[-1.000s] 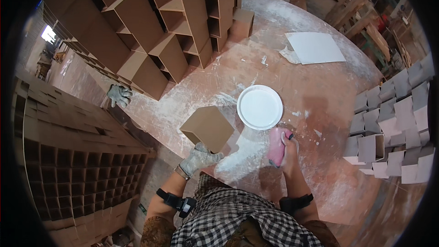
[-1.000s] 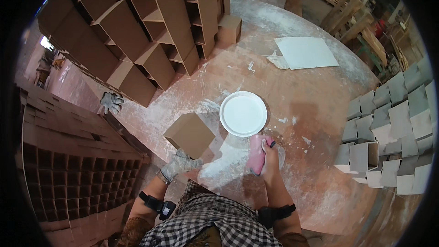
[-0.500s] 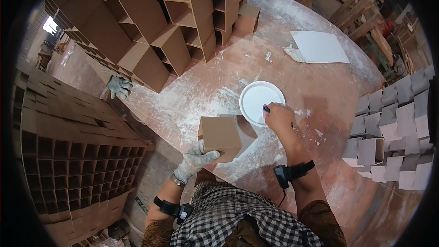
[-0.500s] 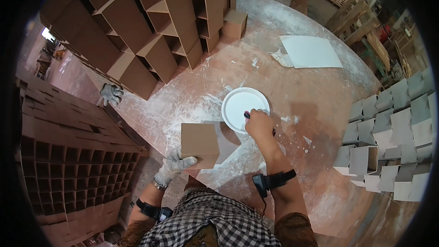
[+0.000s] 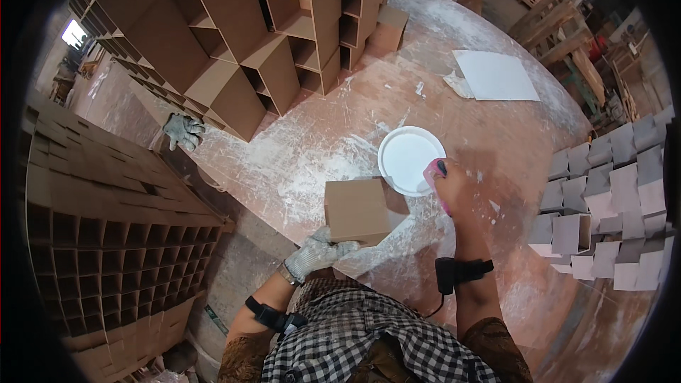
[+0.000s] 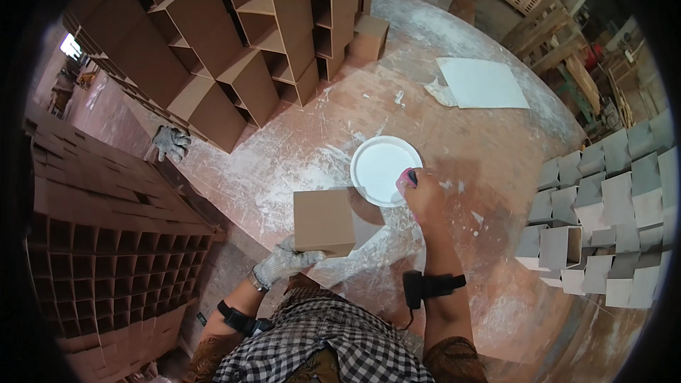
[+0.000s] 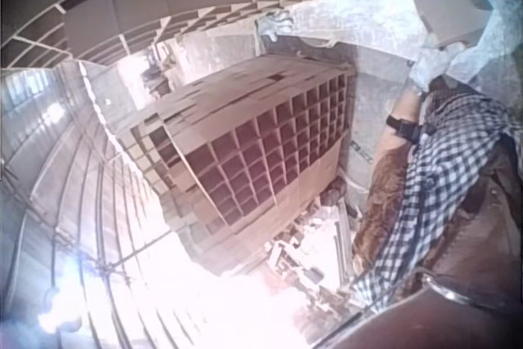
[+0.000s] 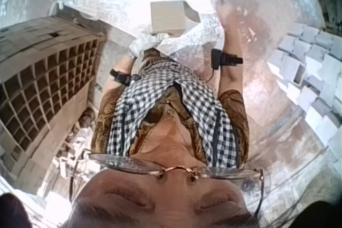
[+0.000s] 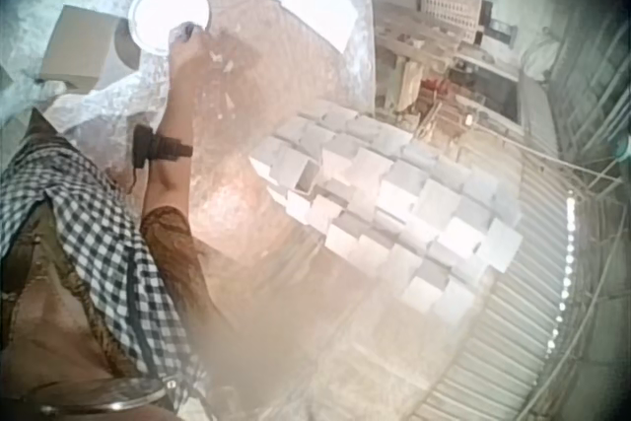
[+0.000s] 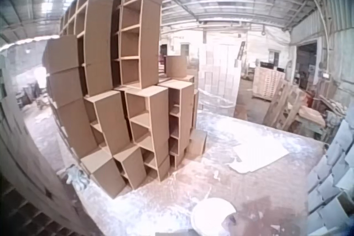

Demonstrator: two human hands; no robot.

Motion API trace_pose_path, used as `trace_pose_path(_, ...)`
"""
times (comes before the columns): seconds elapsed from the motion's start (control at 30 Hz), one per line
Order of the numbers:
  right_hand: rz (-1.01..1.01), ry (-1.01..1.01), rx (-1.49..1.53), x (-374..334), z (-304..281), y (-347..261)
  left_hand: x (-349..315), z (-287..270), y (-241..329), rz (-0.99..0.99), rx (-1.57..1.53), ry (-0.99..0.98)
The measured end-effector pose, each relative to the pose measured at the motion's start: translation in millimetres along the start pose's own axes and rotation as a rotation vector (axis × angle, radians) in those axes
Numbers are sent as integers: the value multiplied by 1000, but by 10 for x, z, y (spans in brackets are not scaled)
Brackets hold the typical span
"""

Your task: The recorder is sanding small wooden boxes using a sanding sponge in a workshop environment.

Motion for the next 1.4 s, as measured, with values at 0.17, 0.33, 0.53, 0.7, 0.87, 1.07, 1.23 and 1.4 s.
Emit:
trace_pose_path(0.17,-100,-34,-202,-243,36,-126,57,40,-297,8,-16,-41)
trace_pose_path(0.33,-39,-147,-74,-524,88,131,-33,17,-458,28,-145,-94)
trace_pose_path(0.53,-370,-198,444,-955,-86,-268,-61,76,-376,138,165,-98)
trace_pose_path(0.7,-578,-310,226,-1121,-156,-575,-25,60,-454,274,472,-130)
trace_pose_path(0.87,-413,-136,185,-881,28,-631,-29,145,-629,296,694,-110)
trace_pose_path(1.07,-589,-159,241,-1359,13,-297,-30,192,-297,247,589,-74)
trace_pose_path(1.23,-434,-52,223,-1263,59,-218,-14,235,-22,207,692,-109)
trace_pose_path(1.4,-362,-5,323,-1073,167,-99,48,281,-24,198,721,-151)
Point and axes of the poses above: each hand's wrist, its own x-axis towards the middle knuckle, its own z-axis out of the palm, y = z × x, the point moved 1 cm from there along x, towards the middle knuckle, and after that the axes turned 8 degrees about z, right-handed, at the moved point
